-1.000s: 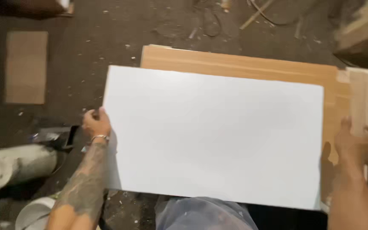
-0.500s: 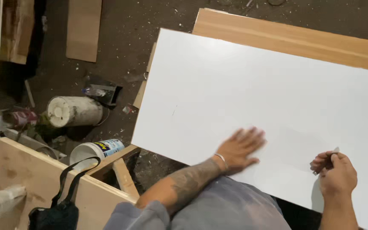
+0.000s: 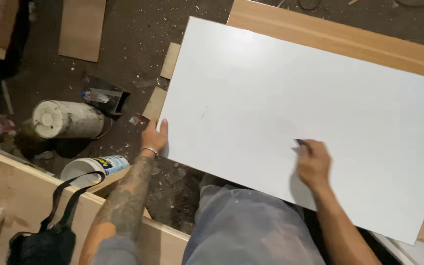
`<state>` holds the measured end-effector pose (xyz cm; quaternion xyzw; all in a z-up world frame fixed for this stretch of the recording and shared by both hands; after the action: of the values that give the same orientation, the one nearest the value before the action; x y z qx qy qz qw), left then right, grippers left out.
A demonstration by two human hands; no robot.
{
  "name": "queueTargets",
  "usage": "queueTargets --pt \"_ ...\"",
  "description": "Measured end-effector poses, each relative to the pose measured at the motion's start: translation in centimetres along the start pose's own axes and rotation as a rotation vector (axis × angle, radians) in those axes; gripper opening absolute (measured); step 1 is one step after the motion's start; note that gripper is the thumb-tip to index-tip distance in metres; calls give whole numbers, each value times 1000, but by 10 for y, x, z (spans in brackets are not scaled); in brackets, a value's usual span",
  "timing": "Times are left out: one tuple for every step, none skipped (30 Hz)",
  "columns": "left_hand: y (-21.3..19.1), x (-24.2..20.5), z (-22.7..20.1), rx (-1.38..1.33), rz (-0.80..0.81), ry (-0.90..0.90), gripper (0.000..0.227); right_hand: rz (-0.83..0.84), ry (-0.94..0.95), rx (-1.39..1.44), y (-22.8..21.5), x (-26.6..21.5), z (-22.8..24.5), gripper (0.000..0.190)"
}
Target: The person uses a utility knife to trim the edges of a light-colored wood panel and then a white panel. They hold the panels steady with one hand while scraping along the edges with the other, removing excess material.
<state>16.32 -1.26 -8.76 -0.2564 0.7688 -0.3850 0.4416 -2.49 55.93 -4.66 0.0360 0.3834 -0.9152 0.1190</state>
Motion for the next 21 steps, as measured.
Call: queueTargets --pt "7 -11 -3 -18 4 2 69 -4 -10 -15 13 5 32 20" --pt "13 -20 -7 -27 8 0 66 6 -124 -14 30 11 72 20" --pt "20 -29 -10 -31 18 0 65 17 -233 -13 48 13 111 21" --pt "23 -30 -14 -45 26 2 65 15 -236 -29 56 21 134 21" --pt "24 -37 -12 -96 38 25 63 2 -339 -34 66 21 165 15" --pt "24 -43 -9 -147 49 47 62 -9 -443 -38 79 20 195 10" --pt "24 -47 -9 -153 61 39 62 1 -440 -49 88 29 209 10" --pt "24 -51 -13 -194 77 63 63 -67 -542 -21 93 36 229 11" --pt "24 -54 -16 -236 94 86 64 -133 -644 6 97 41 248 11" --pt "29 -57 -19 -242 108 78 64 -122 -639 -7 100 56 253 11" --pt "31 -62 -22 -338 109 102 63 -209 -578 56 97 73 254 13" --pt "33 -67 -25 -433 108 126 63 -296 -516 117 95 88 254 16" --pt "26 -76 -29 -431 120 89 63 -260 -505 112 100 99 245 16" --pt "17 -84 -39 -461 111 136 61 -291 -435 126 101 112 232 14" --pt "11 -88 -56 -494 109 196 60 -336 -365 129 99 127 216 14" --pt "19 -92 -48 -497 127 173 60 -315 -353 113 105 104 221 14" --pt "23 -93 -47 -487 130 176 56 -260 -389 95 111 86 233 13" --pt "27 -95 -48 -478 132 178 53 -205 -423 77 114 69 244 12" --pt "19 -98 -54 -485 140 181 53 -208 -424 66 112 59 256 12" --pt "10 -102 -61 -468 149 187 56 -137 -458 55 112 49 271 13" --pt "0 -107 -66 -448 157 193 60 -68 -489 47 114 36 285 13"
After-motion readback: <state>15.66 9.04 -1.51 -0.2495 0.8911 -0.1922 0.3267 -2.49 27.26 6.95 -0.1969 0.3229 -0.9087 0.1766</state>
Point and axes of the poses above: each hand's wrist, its own x-axis towards the middle knuckle, its own y-axis out of the palm, z = x × y, the point moved 7 cm from there along x, towards the middle knuckle, and after that the axes turned 3 degrees about -z, right-handed, at the moved point
